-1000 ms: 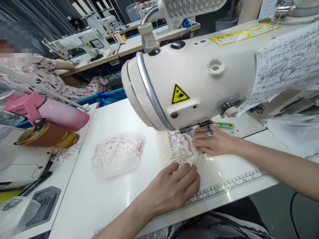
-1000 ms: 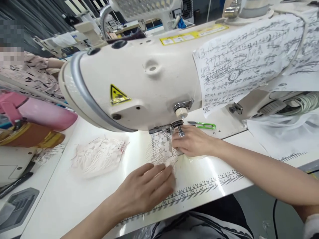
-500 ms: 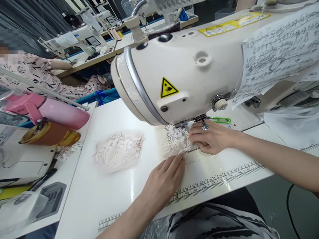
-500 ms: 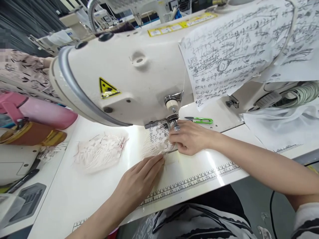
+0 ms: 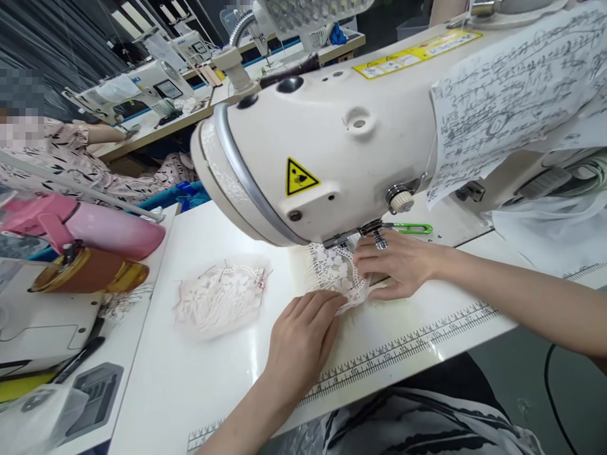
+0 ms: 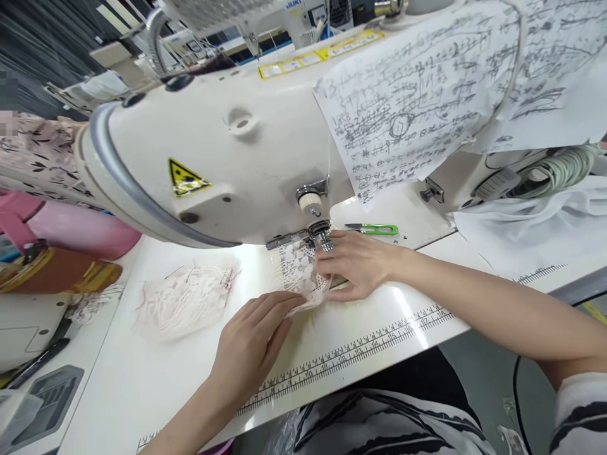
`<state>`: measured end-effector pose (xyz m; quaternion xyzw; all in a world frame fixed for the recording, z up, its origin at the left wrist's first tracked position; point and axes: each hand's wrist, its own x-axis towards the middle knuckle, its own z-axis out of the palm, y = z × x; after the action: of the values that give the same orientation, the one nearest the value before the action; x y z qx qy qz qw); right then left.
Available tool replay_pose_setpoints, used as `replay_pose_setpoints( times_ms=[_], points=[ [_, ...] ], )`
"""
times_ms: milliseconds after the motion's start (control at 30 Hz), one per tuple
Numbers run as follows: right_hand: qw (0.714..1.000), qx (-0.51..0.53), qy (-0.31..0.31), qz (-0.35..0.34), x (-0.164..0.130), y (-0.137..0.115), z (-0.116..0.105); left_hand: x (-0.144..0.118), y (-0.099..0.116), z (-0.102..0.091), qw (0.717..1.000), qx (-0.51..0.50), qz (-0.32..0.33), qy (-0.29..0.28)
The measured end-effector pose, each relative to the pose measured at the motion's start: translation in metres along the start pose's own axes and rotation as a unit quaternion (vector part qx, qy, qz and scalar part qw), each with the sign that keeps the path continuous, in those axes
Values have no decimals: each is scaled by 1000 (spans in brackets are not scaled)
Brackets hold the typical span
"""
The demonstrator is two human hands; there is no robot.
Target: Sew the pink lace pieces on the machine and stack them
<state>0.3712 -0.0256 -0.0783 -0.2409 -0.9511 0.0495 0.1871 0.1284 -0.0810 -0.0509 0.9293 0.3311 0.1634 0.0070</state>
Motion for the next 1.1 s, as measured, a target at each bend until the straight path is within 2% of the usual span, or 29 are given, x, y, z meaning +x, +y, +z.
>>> replay_pose_setpoints(
  times_ms=[100, 267, 367, 433, 600, 800, 967, 1100],
  points=[
    [999, -19, 23, -18, 0, 2, 6, 10, -2, -3, 998, -38, -39, -28],
    [996, -50, 64, -47, 1, 2, 8, 25, -15, 5, 995, -76, -67, -24],
    [990, -77, 104, -54, 1, 0, 4, 28, -20, 12, 996, -92, -17, -13],
    [986, -92, 123, -59, 1, 0, 3, 26, -20, 16, 998, -53, 23, 2],
    [987, -84, 115, -69, 0, 0, 3, 19, -20, 27, 992, 51, 95, 71],
    [993, -90, 70, -14, -1, -3, 5, 14, -23, 37, 988, 29, 89, 122],
    [988, -65, 131, -55, 1, -4, 4, 14, -22, 35, 987, 45, 83, 128],
    [988, 19, 132, -76, 4, -1, 8, 16, -21, 32, 983, 75, 95, 136]
  ],
)
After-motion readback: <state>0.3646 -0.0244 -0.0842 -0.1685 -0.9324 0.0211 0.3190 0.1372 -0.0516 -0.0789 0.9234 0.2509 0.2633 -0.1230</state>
